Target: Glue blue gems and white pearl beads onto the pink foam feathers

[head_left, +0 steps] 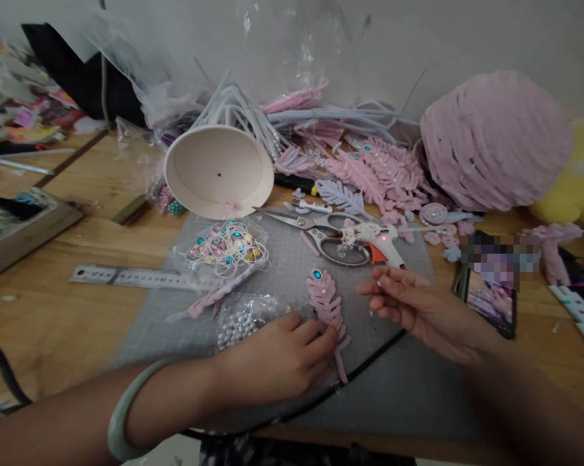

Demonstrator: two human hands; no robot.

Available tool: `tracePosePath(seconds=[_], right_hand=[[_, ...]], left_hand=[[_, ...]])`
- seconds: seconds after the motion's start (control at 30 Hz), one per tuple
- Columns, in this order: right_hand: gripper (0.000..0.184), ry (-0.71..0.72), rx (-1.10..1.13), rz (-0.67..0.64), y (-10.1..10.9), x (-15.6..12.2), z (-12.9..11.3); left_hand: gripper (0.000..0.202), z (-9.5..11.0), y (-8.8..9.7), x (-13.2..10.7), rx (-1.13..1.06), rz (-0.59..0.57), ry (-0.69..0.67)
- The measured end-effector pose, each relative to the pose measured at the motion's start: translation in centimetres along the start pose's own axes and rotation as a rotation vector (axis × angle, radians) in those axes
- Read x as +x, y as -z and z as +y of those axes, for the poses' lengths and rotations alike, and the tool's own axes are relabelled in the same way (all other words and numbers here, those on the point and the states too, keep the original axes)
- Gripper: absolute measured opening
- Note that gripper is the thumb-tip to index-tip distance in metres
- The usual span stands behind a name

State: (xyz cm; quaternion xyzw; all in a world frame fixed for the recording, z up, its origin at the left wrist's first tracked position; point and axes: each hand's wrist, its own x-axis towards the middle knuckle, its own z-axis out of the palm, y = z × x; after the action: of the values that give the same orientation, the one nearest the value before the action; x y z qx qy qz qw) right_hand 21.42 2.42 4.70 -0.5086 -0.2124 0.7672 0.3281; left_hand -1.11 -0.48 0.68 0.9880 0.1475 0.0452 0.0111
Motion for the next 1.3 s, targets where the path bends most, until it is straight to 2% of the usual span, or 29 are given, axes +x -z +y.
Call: tracePosePath(seconds=[0.17,0.27,0.5,0.83,1.0,1.2,1.3], right_hand=[[0.022,-0.059,0.099,-0.113,0.1,0.5,0.9],[0.022,-0.075,0.172,-0.158,0.2,0.8,1.4],[0.010,-0.105,0.116,-0.109,0.2,0.9,1.7],[0.013,-0.039,0.013,-0.034,-0.2,0.8,1.9],[0.020,0.155,-0.204,0.025,0.0,1.3,2.5],[0.006,0.636,-0.782,0.101,0.2,1.8,3.1],[0.011,0.801,-0.981,0.081,0.2,2.0,3.6]], left_hand=[[0.020,0.0,-0.1,0.0,-0.012,0.009,-0.007],[0.019,0.0,0.0,0.0,-0.007,0.008,-0.010],[0.017,0.0,-0.1,0.0,-0.006,0.023,-0.002],[0.019,0.0,-0.1,0.0,-0.009,0.013,0.006],[0.018,0.0,-0.1,0.0,0.007,0.006,0.003],[0.020,0.0,0.1,-0.1,0.000,0.017,-0.005],[0.020,-0.1,0.1,-0.1,-0.004,0.015,-0.005]])
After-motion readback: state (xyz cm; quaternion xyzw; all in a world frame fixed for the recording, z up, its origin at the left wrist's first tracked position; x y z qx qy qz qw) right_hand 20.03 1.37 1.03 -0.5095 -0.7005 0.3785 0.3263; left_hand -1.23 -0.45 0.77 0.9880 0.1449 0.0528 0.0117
